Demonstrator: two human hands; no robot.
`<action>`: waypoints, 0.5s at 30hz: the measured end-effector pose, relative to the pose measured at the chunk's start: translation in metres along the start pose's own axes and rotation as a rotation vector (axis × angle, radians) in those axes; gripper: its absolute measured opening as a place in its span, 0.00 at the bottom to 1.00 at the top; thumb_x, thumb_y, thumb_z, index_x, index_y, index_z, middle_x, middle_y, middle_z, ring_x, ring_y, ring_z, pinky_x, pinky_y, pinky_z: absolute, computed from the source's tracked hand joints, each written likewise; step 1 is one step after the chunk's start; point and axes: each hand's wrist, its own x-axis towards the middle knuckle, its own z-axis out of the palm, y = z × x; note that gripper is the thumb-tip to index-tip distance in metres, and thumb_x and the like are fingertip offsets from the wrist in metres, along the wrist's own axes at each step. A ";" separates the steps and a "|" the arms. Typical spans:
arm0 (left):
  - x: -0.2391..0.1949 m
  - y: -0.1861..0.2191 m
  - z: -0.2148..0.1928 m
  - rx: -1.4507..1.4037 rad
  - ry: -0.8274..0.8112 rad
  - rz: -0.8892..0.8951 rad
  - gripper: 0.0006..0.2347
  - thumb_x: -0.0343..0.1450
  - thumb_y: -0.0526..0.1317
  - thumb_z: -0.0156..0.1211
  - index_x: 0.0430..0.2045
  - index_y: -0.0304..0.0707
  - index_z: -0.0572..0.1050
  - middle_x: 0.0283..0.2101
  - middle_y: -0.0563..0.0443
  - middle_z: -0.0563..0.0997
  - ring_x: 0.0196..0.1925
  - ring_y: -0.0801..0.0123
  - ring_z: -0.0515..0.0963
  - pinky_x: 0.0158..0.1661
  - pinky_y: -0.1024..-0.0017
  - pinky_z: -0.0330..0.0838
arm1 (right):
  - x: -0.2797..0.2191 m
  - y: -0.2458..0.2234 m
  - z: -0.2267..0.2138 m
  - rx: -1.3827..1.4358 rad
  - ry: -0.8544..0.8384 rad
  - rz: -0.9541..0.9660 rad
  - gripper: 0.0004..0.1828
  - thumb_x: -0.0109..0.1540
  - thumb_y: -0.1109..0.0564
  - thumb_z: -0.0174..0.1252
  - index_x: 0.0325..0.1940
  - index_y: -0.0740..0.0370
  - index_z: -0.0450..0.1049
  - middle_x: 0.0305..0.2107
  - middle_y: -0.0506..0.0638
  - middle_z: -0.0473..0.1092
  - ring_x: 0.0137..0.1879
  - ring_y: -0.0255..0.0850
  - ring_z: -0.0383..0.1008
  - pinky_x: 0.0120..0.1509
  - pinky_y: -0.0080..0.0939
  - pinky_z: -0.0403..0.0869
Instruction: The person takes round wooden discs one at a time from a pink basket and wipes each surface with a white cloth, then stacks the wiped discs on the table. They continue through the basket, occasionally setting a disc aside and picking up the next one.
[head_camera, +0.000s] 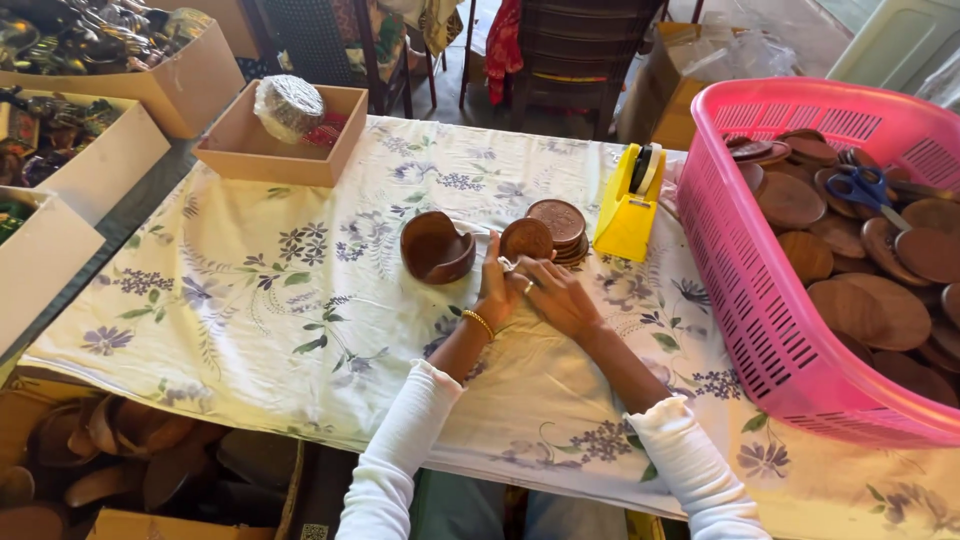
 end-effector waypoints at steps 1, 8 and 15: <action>0.004 -0.005 0.014 0.008 -0.004 0.000 0.36 0.86 0.59 0.30 0.65 0.13 0.69 0.54 0.26 0.78 0.42 0.47 0.79 0.38 0.57 0.75 | -0.010 0.009 0.007 0.001 0.006 -0.006 0.21 0.56 0.62 0.62 0.54 0.63 0.73 0.62 0.62 0.65 0.65 0.58 0.68 0.66 0.57 0.68; 0.036 -0.061 0.152 0.858 0.576 -0.011 0.39 0.68 0.73 0.28 0.67 0.48 0.63 0.65 0.50 0.71 0.62 0.66 0.74 0.57 0.62 0.72 | 0.003 -0.001 -0.012 -0.087 0.112 0.571 0.26 0.59 0.64 0.55 0.63 0.61 0.72 0.58 0.54 0.68 0.62 0.54 0.69 0.68 0.55 0.67; 0.022 -0.048 0.101 0.900 0.684 0.095 0.38 0.70 0.72 0.33 0.72 0.50 0.55 0.69 0.44 0.67 0.66 0.56 0.69 0.66 0.60 0.64 | -0.002 -0.011 0.008 0.333 0.038 0.230 0.38 0.56 0.65 0.52 0.72 0.78 0.58 0.73 0.69 0.51 0.80 0.66 0.48 0.81 0.59 0.49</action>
